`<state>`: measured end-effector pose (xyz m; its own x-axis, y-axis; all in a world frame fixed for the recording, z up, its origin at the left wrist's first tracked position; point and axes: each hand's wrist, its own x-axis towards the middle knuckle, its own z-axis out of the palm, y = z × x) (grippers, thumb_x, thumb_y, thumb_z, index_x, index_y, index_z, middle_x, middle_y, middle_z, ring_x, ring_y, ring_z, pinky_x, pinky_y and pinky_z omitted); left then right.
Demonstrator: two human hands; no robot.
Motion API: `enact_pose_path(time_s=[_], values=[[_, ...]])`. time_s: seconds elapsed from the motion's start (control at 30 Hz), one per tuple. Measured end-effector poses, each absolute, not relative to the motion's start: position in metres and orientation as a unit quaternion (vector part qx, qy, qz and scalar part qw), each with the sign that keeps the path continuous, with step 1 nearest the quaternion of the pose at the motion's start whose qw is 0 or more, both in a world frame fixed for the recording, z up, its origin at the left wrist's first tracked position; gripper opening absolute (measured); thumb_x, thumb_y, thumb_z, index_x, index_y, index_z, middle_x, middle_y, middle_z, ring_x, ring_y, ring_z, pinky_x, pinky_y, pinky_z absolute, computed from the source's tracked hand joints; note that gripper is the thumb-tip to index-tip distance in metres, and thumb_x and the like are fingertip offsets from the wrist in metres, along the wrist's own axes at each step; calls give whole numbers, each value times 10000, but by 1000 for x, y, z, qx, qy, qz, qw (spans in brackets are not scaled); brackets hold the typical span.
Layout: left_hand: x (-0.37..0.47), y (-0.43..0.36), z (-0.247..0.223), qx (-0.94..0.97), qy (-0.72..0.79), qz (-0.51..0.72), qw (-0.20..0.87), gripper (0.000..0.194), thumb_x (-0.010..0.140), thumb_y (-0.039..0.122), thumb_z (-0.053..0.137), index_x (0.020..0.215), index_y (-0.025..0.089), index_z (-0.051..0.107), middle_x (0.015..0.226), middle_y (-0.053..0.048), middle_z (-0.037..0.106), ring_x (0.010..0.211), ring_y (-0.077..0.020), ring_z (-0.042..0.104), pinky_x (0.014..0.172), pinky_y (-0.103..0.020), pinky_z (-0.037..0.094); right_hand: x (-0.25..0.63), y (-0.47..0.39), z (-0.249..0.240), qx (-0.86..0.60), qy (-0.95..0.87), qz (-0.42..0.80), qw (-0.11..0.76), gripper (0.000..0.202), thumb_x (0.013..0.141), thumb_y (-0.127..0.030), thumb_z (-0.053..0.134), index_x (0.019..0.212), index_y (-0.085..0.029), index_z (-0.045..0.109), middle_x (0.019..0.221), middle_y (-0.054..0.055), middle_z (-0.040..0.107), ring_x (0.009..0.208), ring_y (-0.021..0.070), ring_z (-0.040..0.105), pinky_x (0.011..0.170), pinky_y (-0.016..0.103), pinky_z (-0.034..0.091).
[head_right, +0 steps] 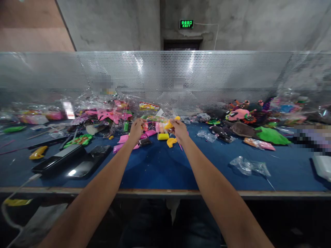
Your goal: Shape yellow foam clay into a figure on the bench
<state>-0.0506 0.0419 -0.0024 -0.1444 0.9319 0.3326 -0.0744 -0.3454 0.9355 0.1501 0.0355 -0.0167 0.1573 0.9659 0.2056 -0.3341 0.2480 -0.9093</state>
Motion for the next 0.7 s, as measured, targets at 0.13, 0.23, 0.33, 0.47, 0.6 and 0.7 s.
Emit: enact_pose_path(time_s=[0.13,0.23,0.33,0.47,0.6,0.7], values=[[-45,41,-13,609,400,606,317,188,753,14,569,771,200,592,736,-1,561,700,-141,506,718,-253,408,156,39,-16,-367,-420,461,690,289,730,-420,805,790,-216,609,755,-20,641,680,130,646,642,279,602],[-32,34,-23,681,363,558,307,230,772,70,622,946,220,611,827,-17,640,741,-166,561,806,-297,431,165,44,-15,-371,-412,410,724,299,710,-433,794,776,-212,605,742,-23,614,689,133,635,622,268,587],[-16,30,-30,753,347,466,308,146,795,205,682,934,239,656,864,-39,703,780,-203,618,825,-326,457,175,50,-13,-381,-398,357,754,308,700,-445,785,762,-210,596,731,-30,590,678,126,613,604,259,573],[4,32,-39,817,312,413,253,59,725,228,759,774,251,736,921,-69,742,924,-255,644,914,-343,455,183,52,-12,-378,-376,349,771,294,692,-423,787,774,-206,608,746,-24,593,689,130,606,593,263,574],[17,32,-48,832,339,379,221,109,703,170,756,781,243,771,712,-73,692,792,-258,646,856,-340,474,181,51,-12,-376,-377,346,773,314,679,-429,802,749,-202,595,733,-24,576,698,126,598,597,250,577],[21,30,-49,838,347,364,214,191,683,147,762,850,239,774,738,-69,691,813,-259,653,858,-347,485,179,50,-11,-372,-381,342,775,360,640,-448,834,735,-198,594,721,-30,565,689,115,587,578,224,563]])
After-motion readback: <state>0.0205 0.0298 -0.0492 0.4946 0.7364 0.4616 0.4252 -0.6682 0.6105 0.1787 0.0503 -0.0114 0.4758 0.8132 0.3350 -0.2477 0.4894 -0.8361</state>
